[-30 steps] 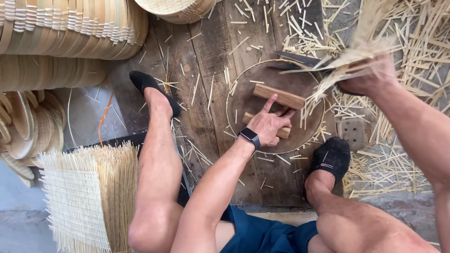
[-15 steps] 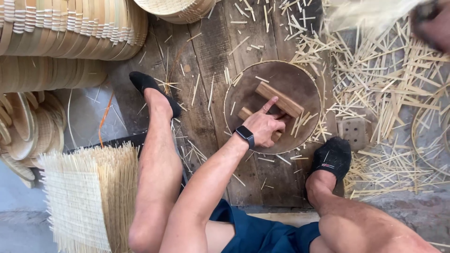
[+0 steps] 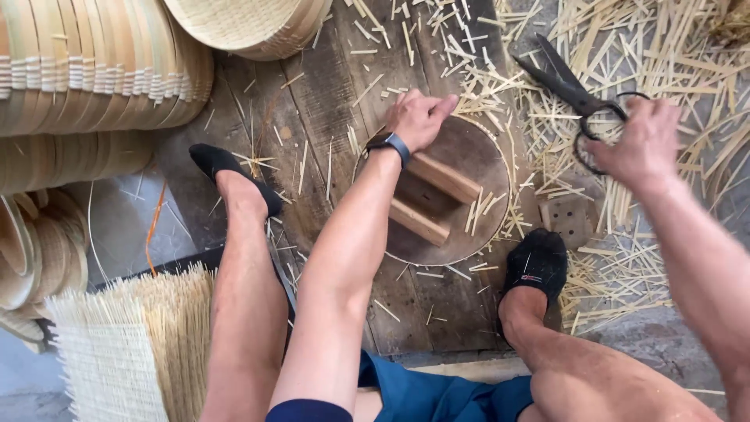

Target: Trimming excess bamboo strips from a woven tray and assembling it into a circular frame.

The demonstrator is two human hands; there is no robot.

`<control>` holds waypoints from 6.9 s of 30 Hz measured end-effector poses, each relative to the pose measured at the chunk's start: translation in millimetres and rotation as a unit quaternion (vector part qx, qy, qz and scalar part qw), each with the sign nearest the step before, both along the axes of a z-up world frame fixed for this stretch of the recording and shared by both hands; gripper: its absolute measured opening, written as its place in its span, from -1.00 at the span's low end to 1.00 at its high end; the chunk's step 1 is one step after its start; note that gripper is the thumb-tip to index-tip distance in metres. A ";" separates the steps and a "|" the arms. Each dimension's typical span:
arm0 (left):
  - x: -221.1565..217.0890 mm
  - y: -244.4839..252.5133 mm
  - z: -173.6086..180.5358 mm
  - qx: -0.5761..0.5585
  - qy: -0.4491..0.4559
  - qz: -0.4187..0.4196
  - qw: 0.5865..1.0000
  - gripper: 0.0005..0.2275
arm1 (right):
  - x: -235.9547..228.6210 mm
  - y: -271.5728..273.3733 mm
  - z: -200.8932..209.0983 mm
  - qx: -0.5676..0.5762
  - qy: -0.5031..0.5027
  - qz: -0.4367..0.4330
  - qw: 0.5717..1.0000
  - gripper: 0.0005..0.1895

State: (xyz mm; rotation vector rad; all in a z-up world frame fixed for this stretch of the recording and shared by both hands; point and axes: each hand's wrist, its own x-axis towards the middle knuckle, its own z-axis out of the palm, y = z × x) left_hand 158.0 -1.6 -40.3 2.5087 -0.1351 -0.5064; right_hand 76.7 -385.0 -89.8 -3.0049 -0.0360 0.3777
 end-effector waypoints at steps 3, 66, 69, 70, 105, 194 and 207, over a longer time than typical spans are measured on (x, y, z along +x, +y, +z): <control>20.1 -11.7 -1.0 0.038 0.120 0.035 0.991 -0.66 | -1.7 100.3 115.3 0.282 0.304 -0.175 0.893 -0.48; -290.3 -8.9 -30.6 -0.642 0.233 0.562 0.466 -0.79 | -87.4 146.0 76.8 0.470 0.316 -0.295 0.770 -0.68; -301.6 -14.5 -57.1 -0.585 0.193 0.596 0.516 -0.79 | -96.3 152.7 48.3 0.540 0.315 -0.325 0.710 -0.73; -304.2 -17.1 -54.4 -0.582 0.199 0.598 0.514 -0.79 | -97.8 154.3 49.1 0.537 0.317 -0.330 0.709 -0.73; -103.6 17.3 193.9 -0.133 -0.251 0.109 0.953 -0.39 | -21.7 180.2 182.9 0.698 0.124 -0.155 0.688 -0.33; -24.5 66.6 32.8 -0.155 -0.079 0.190 0.966 -0.77 | -6.3 -57.6 27.5 0.087 0.201 0.004 0.976 -0.48; -18.4 59.7 42.1 -0.144 -0.080 0.160 0.973 -0.77 | 33.0 22.2 65.2 -0.068 0.041 0.127 0.989 -0.42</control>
